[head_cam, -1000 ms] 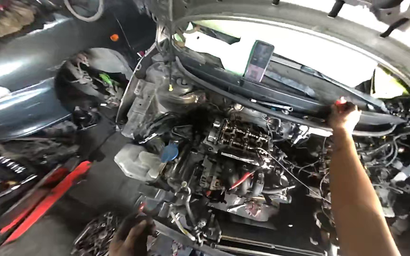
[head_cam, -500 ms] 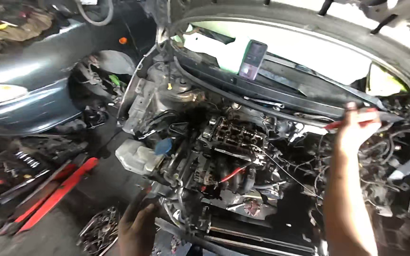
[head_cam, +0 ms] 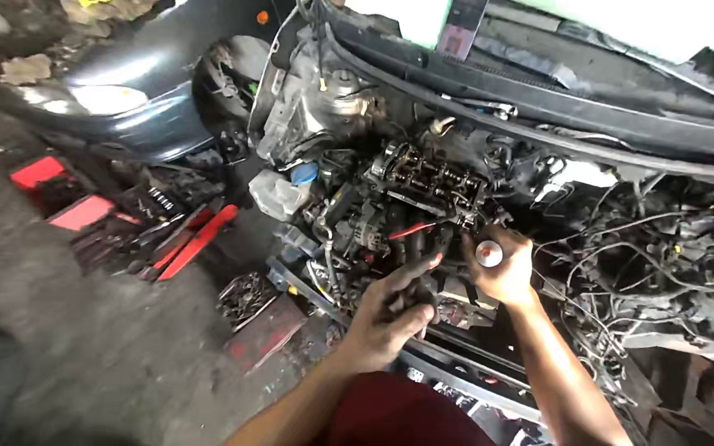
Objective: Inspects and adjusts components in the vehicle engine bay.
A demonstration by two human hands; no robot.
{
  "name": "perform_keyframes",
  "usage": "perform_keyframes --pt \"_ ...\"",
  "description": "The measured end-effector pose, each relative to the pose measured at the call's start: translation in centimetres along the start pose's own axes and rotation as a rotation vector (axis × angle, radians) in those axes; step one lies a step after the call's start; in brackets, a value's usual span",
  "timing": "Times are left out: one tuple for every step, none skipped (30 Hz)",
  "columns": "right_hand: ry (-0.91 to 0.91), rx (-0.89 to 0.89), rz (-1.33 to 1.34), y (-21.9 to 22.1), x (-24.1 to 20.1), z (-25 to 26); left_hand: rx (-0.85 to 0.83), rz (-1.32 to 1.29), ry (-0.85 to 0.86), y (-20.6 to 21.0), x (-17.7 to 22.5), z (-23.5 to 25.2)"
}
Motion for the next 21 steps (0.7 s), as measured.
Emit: perform_keyframes --pt "-0.006 -0.011 0.007 -0.2 -0.3 -0.1 0.001 0.034 -0.004 0.6 0.0 -0.1" --pt "-0.007 -0.025 0.015 -0.3 -0.5 -0.3 0.002 0.076 -0.010 1.1 0.0 -0.2" --pt "-0.008 -0.039 0.018 -0.3 -0.7 -0.4 -0.001 0.120 -0.015 1.6 0.1 -0.3" --pt "-0.007 -0.055 0.018 -0.3 -0.9 -0.7 -0.005 0.171 -0.019 2.1 0.3 -0.3" --pt "-0.002 -0.073 0.013 -0.1 -1.0 -0.9 -0.013 0.228 -0.017 2.6 0.5 -0.4" --pt "0.003 -0.091 0.008 0.0 -1.1 -1.2 -0.017 0.275 -0.015 2.9 0.7 -0.5" --pt "0.011 -0.110 0.010 0.2 -1.1 -1.5 -0.022 0.306 -0.016 3.2 0.8 -0.6" --pt "0.018 -0.130 0.010 0.4 -1.2 -1.8 -0.027 0.327 -0.018 3.5 0.8 -0.6" --pt "0.019 -0.149 0.009 0.5 -1.3 -2.0 -0.027 0.345 -0.023 3.6 0.7 -0.7" --pt "0.016 -0.167 0.008 0.7 -1.5 -2.2 -0.029 0.365 -0.028 3.8 0.7 -0.8" --pt "0.011 -0.183 0.006 0.8 -1.6 -2.4 -0.035 0.386 -0.035 3.9 0.6 -0.9" --pt "0.006 -0.196 0.004 0.8 -1.8 -2.6 -0.042 0.412 -0.038 4.1 0.5 -1.1" --pt "0.000 -0.205 0.000 0.9 -1.9 -2.7 -0.051 0.443 -0.035 4.3 0.5 -1.2" --pt "-0.004 -0.210 -0.008 0.9 -2.0 -2.8 -0.058 0.469 -0.031 4.5 0.5 -1.3" --pt "-0.005 -0.216 -0.016 0.9 -2.1 -2.9 -0.062 0.487 -0.026 4.6 0.5 -1.4" --pt "-0.005 -0.221 -0.023 0.9 -2.2 -3.0 -0.063 0.499 -0.019 4.8 0.5 -1.4" --pt "-0.007 -0.224 -0.030 0.9 -2.3 -3.0 -0.061 0.507 -0.015 4.8 0.6 -1.5" --pt "-0.012 -0.227 -0.041 0.9 -2.4 -3.1 -0.059 0.515 -0.012 4.8 0.7 -1.6" --pt "-0.021 -0.229 -0.053 0.9 -2.5 -3.1 -0.057 0.522 -0.011 4.8 0.7 -1.7" --pt "-0.028 -0.232 -0.065 1.0 -2.5 -3.2 -0.054 0.525 -0.009 4.8 0.7 -1.8" --pt "-0.036 -0.236 -0.076 1.0 -2.6 -3.2 -0.050 0.529 -0.007 4.8 0.7 -1.9"
Point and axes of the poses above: each hand's wrist, its own z-axis towards the middle knuckle, its own y-axis out of the palm, x = y × z, the point moved 10 cm from there along z, towards the middle knuckle, and after that the axes turned 8 degrees about z, right-handed, at the moved point
